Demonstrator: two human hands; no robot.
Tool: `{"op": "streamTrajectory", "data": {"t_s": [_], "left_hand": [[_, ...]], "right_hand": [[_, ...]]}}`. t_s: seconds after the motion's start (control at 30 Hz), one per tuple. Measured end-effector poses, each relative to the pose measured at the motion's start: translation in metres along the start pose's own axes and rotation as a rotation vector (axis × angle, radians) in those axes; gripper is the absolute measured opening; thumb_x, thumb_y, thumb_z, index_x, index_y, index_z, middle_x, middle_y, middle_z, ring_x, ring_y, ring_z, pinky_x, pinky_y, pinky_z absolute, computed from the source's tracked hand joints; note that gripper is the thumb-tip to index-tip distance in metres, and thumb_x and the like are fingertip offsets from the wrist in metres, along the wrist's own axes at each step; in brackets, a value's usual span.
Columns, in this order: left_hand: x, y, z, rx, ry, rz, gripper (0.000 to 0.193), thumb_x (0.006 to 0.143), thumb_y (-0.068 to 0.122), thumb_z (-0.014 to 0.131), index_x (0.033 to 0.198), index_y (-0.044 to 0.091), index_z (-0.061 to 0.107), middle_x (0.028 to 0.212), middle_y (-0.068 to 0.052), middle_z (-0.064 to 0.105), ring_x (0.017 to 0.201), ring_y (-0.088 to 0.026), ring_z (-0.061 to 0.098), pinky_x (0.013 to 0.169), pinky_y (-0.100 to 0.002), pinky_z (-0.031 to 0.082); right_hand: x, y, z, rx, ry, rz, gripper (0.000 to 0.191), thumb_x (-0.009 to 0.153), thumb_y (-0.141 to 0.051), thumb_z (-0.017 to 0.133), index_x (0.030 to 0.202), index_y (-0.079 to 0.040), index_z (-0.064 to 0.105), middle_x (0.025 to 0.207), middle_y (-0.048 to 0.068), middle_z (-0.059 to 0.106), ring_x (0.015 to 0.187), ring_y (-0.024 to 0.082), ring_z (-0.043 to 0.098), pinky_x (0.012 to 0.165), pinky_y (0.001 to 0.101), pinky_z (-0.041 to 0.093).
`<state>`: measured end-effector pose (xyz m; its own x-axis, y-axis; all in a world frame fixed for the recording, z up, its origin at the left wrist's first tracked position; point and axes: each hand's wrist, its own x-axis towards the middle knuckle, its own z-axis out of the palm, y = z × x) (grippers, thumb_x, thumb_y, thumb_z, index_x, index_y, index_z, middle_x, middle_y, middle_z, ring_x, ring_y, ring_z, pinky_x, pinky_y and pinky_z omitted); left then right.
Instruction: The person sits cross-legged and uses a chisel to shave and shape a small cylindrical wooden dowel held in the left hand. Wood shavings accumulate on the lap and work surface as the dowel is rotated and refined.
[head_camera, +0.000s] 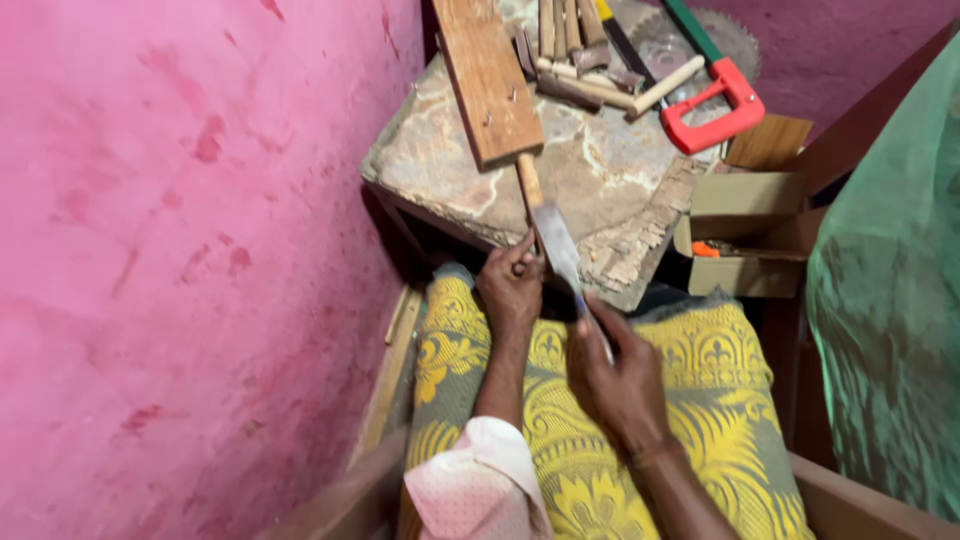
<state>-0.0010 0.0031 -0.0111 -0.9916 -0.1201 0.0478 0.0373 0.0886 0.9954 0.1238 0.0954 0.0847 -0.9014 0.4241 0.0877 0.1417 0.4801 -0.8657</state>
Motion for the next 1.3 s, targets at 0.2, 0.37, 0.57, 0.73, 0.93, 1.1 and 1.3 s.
{"op": "streamTrajectory", "data": {"t_s": [0.2,0.37,0.57,0.73,0.93,1.1,1.3], "left_hand": [[-0.002,-0.001,0.0,0.008,-0.001,-0.044,0.042,0.083,-0.003,0.075,0.122,0.013,0.076,0.09,-0.002,0.063,0.077,-0.013,0.065,0.068,-0.028,0.06],[0.0,-0.001,0.001,0.153,0.069,0.065,0.041,0.08,-0.007,0.076,0.118,0.009,0.079,0.088,-0.006,0.067,0.075,-0.014,0.067,0.07,-0.03,0.055],[0.001,0.003,0.002,0.084,0.017,0.118,0.045,0.081,-0.009,0.078,0.123,0.004,0.077,0.087,-0.009,0.063,0.074,-0.014,0.063,0.065,-0.027,0.056],[-0.001,0.003,0.002,-0.068,-0.026,-0.037,0.042,0.081,-0.005,0.077,0.121,0.006,0.075,0.091,-0.004,0.064,0.073,-0.01,0.067,0.061,-0.024,0.061],[0.002,0.006,0.002,0.062,0.007,0.007,0.04,0.083,-0.006,0.077,0.121,0.007,0.077,0.088,-0.005,0.062,0.069,-0.011,0.063,0.057,-0.025,0.058],[0.003,0.006,0.002,-0.031,-0.046,-0.01,0.042,0.082,-0.007,0.077,0.121,0.007,0.075,0.087,-0.004,0.062,0.067,-0.01,0.066,0.058,-0.024,0.058],[-0.001,0.003,0.004,-0.049,-0.019,-0.022,0.043,0.08,-0.009,0.078,0.12,0.004,0.076,0.087,-0.004,0.06,0.066,-0.011,0.065,0.057,-0.025,0.058]], "right_hand": [[-0.006,-0.001,-0.001,0.027,-0.032,0.146,0.04,0.095,-0.024,0.065,0.132,-0.012,0.069,0.105,0.018,0.079,0.08,0.02,0.074,0.069,0.0356,0.056],[-0.003,-0.002,0.001,-0.04,-0.009,0.101,0.04,0.093,-0.022,0.065,0.131,-0.012,0.071,0.097,0.024,0.076,0.083,0.02,0.078,0.072,0.0358,0.058],[0.005,0.01,0.004,-0.04,-0.031,0.135,0.039,0.093,-0.023,0.066,0.131,-0.013,0.069,0.104,0.022,0.076,0.086,0.03,0.078,0.074,0.039,0.058],[0.005,0.013,0.005,-0.021,0.022,-0.023,0.039,0.093,-0.025,0.065,0.129,-0.01,0.07,0.106,0.023,0.075,0.091,0.032,0.078,0.072,0.0389,0.058],[0.015,-0.008,0.005,-0.066,0.025,0.058,0.039,0.094,-0.023,0.064,0.128,-0.006,0.071,0.098,0.028,0.074,0.096,0.03,0.077,0.077,0.0366,0.058],[0.026,-0.015,0.005,0.165,0.042,0.038,0.038,0.096,-0.022,0.064,0.128,-0.003,0.068,0.109,0.02,0.078,0.095,0.022,0.075,0.081,0.0358,0.056],[0.002,0.003,-0.004,-0.091,-0.062,0.299,0.043,0.095,-0.024,0.067,0.137,-0.017,0.07,0.106,0.019,0.08,0.08,0.03,0.072,0.072,0.0413,0.056]]}}
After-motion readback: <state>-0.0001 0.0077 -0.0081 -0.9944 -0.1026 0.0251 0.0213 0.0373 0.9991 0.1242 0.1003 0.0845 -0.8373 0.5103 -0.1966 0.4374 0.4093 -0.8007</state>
